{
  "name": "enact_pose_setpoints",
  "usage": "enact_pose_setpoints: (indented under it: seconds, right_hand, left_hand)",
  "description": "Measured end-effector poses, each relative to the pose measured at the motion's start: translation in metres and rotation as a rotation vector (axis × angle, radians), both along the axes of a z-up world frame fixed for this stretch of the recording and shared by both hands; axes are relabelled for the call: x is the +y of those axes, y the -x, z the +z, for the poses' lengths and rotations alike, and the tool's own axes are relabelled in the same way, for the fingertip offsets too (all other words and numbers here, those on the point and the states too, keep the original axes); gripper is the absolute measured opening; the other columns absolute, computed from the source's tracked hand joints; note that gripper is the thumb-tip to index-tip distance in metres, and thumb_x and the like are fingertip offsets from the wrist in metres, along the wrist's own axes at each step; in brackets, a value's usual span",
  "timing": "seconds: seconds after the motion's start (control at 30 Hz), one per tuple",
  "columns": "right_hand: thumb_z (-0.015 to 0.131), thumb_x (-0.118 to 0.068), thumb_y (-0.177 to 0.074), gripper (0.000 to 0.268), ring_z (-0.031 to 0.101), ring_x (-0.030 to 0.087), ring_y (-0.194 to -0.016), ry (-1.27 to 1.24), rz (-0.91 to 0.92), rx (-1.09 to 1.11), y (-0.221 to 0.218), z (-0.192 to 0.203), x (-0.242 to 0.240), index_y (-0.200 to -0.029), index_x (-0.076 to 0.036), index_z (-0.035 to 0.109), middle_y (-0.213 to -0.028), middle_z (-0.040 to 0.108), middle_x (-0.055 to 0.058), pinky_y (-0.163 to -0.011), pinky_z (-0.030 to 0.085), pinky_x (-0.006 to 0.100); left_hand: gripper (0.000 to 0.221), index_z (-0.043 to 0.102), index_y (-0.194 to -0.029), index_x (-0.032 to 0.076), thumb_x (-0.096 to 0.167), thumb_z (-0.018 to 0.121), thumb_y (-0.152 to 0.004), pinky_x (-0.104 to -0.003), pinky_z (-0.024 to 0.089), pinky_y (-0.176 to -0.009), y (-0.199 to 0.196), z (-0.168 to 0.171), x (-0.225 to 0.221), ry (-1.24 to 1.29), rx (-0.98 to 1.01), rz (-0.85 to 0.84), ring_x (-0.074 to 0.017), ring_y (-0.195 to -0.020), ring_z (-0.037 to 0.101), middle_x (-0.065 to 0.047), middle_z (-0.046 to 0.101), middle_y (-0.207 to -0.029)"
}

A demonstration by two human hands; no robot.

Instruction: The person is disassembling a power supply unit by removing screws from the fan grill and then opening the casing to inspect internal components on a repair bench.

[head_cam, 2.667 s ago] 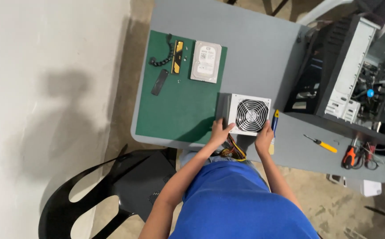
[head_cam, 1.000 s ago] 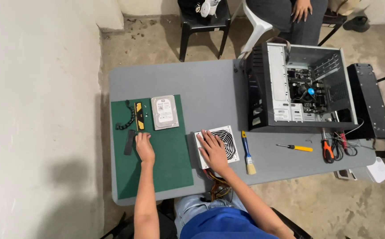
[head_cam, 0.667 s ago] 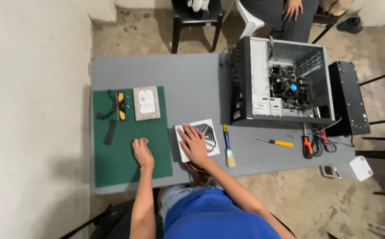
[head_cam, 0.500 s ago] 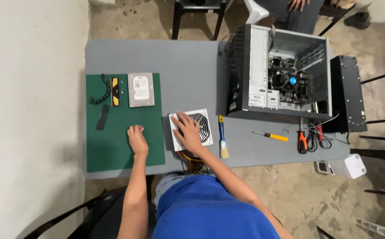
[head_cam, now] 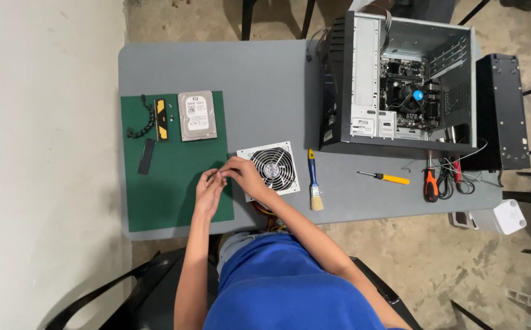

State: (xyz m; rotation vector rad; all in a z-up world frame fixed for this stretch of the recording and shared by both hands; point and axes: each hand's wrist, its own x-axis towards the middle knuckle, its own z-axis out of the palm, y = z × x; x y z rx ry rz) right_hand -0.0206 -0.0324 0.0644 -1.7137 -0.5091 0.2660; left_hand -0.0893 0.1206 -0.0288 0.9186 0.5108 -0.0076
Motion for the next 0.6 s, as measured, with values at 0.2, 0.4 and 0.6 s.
enact_pose_setpoints:
  seconds: [0.2, 0.4, 0.6]
  right_hand:
    - [0.077, -0.010, -0.090, 0.004, 0.071, 0.022, -0.087, -0.060, -0.038, 0.046, 0.009, 0.015, 0.000, -0.092, -0.013, 0.079, -0.090, 0.073, 0.006, -0.085, 0.054, 0.036]
    - [0.078, -0.017, -0.091, 0.004, 0.069, 0.022, -0.091, -0.076, -0.331, 0.023, 0.003, 0.035, -0.029, -0.095, -0.015, 0.078, -0.093, 0.072, 0.003, -0.088, 0.053, 0.035]
    - [0.076, -0.015, -0.097, 0.004, 0.069, 0.022, -0.088, 0.149, -0.809, -0.077, -0.027, -0.017, -0.136, -0.098, -0.011, 0.075, -0.092, 0.071, 0.008, -0.081, 0.055, 0.033]
  left_hand:
    - [0.034, 0.045, -0.125, 0.002, 0.006, 0.067, -0.099, -0.026, 0.059, -0.074, 0.008, 0.028, 0.003, -0.164, -0.074, -0.020, -0.0139, -0.079, 0.065, -0.009, 0.063, -0.090]
    - [0.033, 0.046, -0.118, 0.005, 0.002, 0.070, -0.096, -0.024, 0.058, -0.072, -0.002, 0.021, -0.005, -0.429, -0.139, -0.049, -0.0125, -0.077, 0.065, -0.007, 0.068, -0.089]
    - [0.032, 0.057, -0.110, 0.008, 0.014, 0.081, -0.089, -0.039, 0.055, -0.090, -0.031, 0.092, -0.073, -0.663, -0.289, -0.282, -0.0204, -0.093, 0.073, -0.008, 0.075, -0.094]
